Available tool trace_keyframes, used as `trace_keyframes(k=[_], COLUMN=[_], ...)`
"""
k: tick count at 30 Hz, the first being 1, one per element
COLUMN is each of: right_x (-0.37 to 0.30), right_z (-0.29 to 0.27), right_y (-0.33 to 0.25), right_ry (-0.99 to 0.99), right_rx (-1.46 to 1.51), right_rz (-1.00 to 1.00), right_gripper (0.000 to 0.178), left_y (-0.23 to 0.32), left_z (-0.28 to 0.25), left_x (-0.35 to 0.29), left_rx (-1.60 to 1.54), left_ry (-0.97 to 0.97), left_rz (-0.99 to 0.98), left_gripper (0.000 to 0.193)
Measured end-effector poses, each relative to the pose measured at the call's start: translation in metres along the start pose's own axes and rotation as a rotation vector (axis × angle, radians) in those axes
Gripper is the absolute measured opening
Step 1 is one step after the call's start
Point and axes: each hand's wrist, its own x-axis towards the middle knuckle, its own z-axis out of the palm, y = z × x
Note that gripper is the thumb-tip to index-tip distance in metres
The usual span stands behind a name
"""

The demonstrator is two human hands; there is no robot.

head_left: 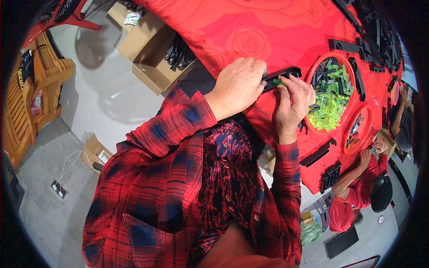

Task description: The person assembles plastic parts by taking small plastic pieces from a tray and fitting them into black plastic frames by hand.

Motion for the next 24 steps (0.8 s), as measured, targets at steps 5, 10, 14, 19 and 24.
trace_keyframes(k=[5, 10, 14, 19, 24], right_x=[0.0, 0.001, 0.003, 0.001, -0.003], right_z=[0.0, -0.001, -0.002, 0.004, 0.013], right_y=[0.001, 0.0, 0.0, 0.001, 0.002], right_ry=[0.013, -0.019, -0.033, -0.032, 0.009], right_rx=[0.021, 0.017, -0.043, -0.083, -0.075], right_rz=[0.021, -0.008, -0.044, -0.095, -0.103], right_gripper=[0.021, 0.022, 0.022, 0.022, 0.022], left_y=[0.001, -0.001, 0.0, -0.001, -0.001], left_z=[0.001, 0.001, 0.002, 0.0, 0.001], left_x=[0.001, -0.001, 0.0, 0.0, 0.002], left_rx=[-0.001, 0.008, 0.005, -0.002, -0.017], left_ry=[-0.015, -0.009, -0.012, -0.017, -0.031], left_rz=[-0.01, -0.013, -0.01, -0.024, -0.025], left_gripper=[0.026, 0.026, 0.026, 0.027, 0.027])
